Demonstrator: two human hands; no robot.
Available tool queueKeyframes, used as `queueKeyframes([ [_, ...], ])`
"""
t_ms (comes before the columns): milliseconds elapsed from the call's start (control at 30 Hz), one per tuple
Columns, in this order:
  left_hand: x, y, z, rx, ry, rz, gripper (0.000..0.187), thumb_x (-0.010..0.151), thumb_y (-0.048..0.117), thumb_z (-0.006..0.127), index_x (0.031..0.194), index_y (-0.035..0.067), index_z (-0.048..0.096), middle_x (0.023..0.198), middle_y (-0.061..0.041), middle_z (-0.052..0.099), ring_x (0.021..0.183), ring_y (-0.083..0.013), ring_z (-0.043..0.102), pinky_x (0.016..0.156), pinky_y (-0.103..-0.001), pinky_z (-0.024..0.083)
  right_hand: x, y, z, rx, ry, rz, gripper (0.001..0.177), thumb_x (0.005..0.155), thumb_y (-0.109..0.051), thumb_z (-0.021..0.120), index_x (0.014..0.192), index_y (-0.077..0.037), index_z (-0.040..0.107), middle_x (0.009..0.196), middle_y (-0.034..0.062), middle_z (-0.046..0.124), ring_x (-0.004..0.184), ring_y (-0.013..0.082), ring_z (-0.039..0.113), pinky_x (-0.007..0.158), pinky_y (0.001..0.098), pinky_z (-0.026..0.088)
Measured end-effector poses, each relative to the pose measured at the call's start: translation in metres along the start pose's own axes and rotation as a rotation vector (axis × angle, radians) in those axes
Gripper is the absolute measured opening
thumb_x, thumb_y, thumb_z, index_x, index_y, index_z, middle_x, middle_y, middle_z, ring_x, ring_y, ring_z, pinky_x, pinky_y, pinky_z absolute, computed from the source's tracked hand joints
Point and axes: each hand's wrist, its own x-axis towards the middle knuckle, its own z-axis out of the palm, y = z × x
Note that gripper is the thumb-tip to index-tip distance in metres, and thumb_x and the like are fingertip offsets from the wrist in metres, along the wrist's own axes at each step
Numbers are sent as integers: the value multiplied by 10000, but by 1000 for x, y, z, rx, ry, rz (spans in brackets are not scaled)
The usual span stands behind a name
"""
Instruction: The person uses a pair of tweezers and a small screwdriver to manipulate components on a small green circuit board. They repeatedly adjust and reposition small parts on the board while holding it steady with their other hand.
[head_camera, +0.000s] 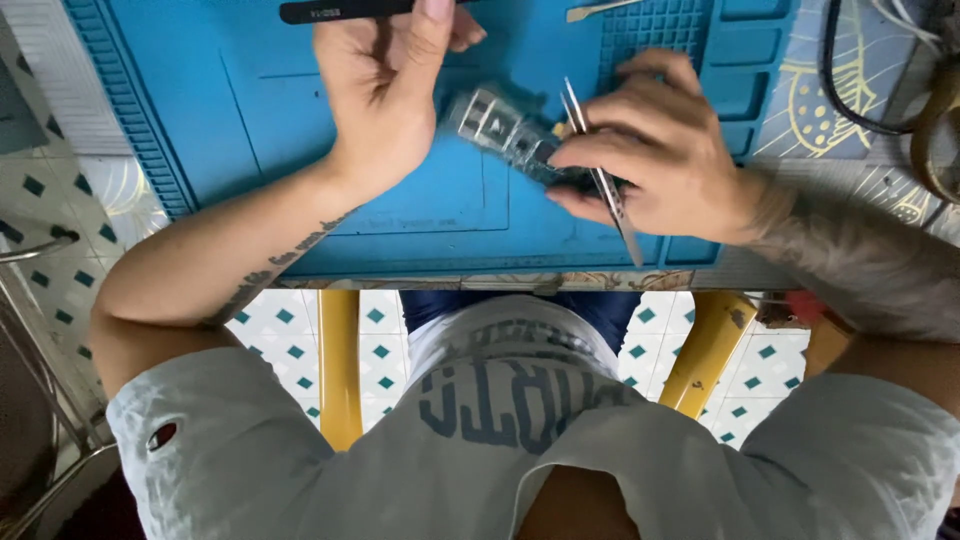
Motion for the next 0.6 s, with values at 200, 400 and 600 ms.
queueKeyframes([
  [200, -9, -2, 2, -70, -81, -71, 145, 1175, 206, 533, 1252, 85, 552, 1178, -72, 637, 935, -238, 687, 912, -376, 643, 12, -16, -2, 164, 24, -104, 267, 930, -240, 915, 941, -39, 741, 977, 156, 712, 826, 259, 714, 842, 482, 671],
  [400, -7, 3, 0, -16, -136, -57, 143, 1189, 164, 527, 1305, 86, 556, 1229, -78, 652, 957, -258, 713, 931, -380, 669, -3, -2, -5, -16, 55, -18, 205, 980, -182, 924, 1027, -44, 780, 1082, 170, 733, 817, 268, 728, 663, 389, 607],
  [600, -1, 18, 3, 186, -268, 44, 115, 1145, 125, 573, 1149, 19, 530, 1083, -140, 623, 940, -257, 640, 820, -350, 555, 8, -18, -14, -248, 28, -148, 200, 1062, -270, 779, 1001, -82, 747, 1111, 128, 767, 552, 165, 587, 466, 302, 488],
])
